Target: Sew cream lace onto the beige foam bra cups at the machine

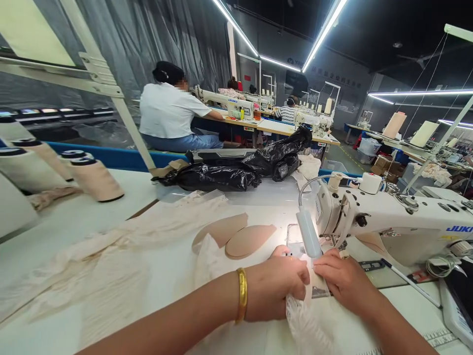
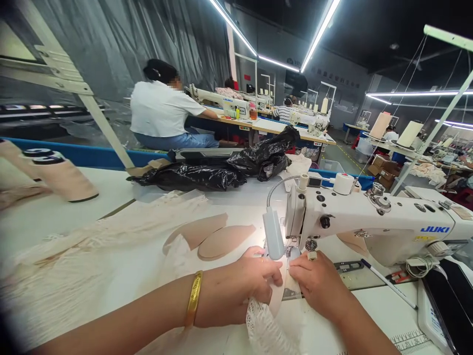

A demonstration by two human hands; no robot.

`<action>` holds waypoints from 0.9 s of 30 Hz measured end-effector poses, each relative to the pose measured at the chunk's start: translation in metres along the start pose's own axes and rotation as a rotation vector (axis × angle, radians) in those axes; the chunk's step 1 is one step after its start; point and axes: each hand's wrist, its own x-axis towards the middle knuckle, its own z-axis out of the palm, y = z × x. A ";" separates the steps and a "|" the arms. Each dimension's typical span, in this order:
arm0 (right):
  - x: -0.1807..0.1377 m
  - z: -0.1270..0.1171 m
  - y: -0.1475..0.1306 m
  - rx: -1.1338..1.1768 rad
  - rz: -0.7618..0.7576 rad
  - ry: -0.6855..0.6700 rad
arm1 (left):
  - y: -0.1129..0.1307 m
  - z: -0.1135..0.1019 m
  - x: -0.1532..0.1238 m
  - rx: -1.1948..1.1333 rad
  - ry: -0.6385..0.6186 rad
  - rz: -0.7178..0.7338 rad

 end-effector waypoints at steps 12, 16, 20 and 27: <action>-0.004 0.001 0.004 -0.001 0.036 0.022 | 0.009 -0.008 0.007 0.080 -0.070 -0.055; -0.005 0.002 0.005 -0.045 0.018 0.030 | 0.010 -0.006 0.007 0.092 -0.064 -0.051; -0.003 0.002 0.001 -0.057 -0.005 0.027 | 0.013 -0.007 0.007 0.110 -0.057 -0.023; -0.002 0.002 -0.001 -0.057 0.068 -0.032 | 0.016 -0.008 0.010 0.194 -0.051 -0.020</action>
